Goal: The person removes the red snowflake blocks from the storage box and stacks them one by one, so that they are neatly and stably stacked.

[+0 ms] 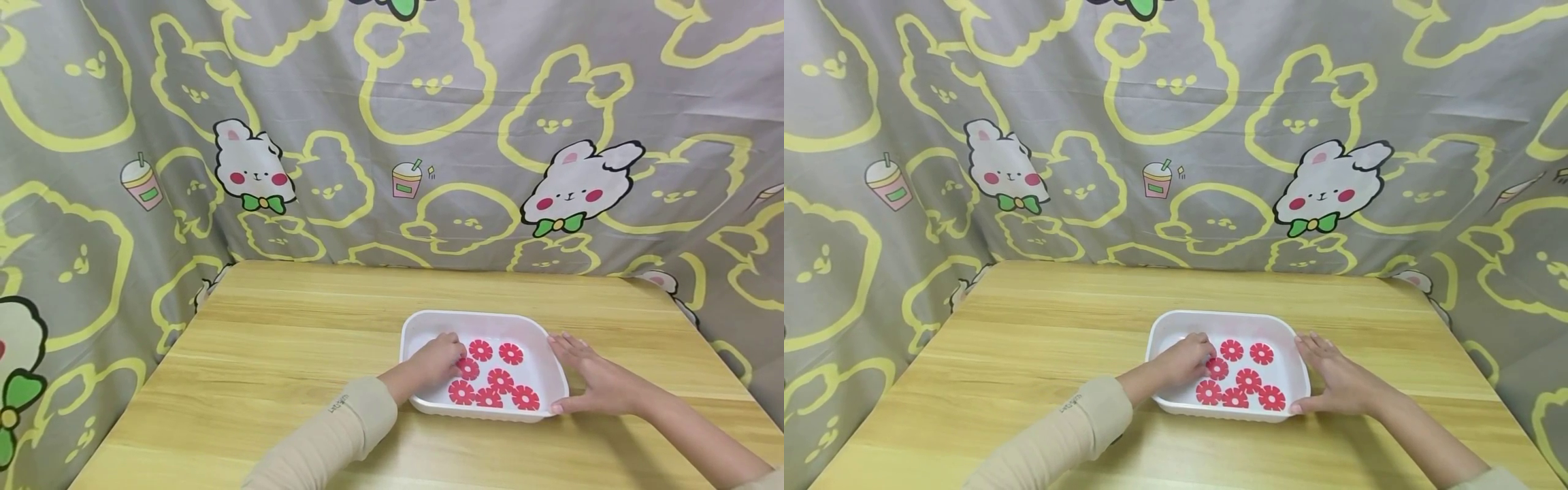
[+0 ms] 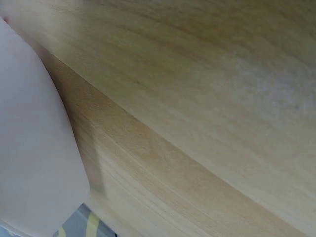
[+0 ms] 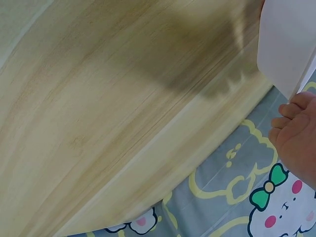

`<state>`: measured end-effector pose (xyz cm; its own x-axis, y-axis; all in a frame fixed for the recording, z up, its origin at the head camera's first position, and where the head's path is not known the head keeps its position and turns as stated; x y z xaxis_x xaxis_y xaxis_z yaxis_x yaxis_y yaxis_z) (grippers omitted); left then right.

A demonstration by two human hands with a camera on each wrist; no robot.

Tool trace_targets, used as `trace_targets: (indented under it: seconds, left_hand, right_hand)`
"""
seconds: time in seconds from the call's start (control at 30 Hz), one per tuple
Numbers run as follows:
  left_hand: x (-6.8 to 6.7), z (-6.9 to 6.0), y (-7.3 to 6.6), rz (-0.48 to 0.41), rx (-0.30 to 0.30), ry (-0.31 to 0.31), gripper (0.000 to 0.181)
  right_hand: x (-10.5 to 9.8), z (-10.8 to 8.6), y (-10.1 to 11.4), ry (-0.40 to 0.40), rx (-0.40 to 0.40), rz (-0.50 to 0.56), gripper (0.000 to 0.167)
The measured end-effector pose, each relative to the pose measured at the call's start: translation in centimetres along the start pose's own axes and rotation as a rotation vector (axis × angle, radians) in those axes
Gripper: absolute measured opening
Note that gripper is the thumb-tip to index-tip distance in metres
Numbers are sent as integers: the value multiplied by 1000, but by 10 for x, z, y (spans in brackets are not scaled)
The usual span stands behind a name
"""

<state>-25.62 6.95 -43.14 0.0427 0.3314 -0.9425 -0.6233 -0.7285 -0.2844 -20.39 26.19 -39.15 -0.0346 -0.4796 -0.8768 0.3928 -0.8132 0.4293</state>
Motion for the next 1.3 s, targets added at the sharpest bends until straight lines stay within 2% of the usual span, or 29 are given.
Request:
trace_targets:
  seconds: [0.2, 0.63, 0.83, 1.03, 1.3]
  left_hand:
    - [-1, 1, 0, 27, 1, 7, 22]
    - [-12, 1, -4, -123, 15, -55, 29]
    - [-15, 0, -6, -136, 33, -63, 29]
    - [-23, -5, -5, -143, 23, -68, 30]
    - [-39, -13, -6, -139, 107, -128, 28]
  right_hand:
    - [0, 0, 0, -4, 0, 2, 109]
    - [0, 1, 0, -4, -1, 1, 109]
    - [-1, 1, 2, -4, -10, -14, 109]
    - [-2, 3, 3, -5, -23, -33, 110]
    - [-1, 2, 2, 1, -11, -21, 110]
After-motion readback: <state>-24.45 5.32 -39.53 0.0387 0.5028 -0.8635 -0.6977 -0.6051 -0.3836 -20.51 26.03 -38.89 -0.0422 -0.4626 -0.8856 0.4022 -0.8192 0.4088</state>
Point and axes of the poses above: each hand's wrist, its own z-axis towards the middle knuckle, its own x-axis out of the palm, y = z × x, the point moved 8 cm from there along z, towards the middle knuckle, and after that the axes turned 15 degrees about -y, right-handed, at the moved point
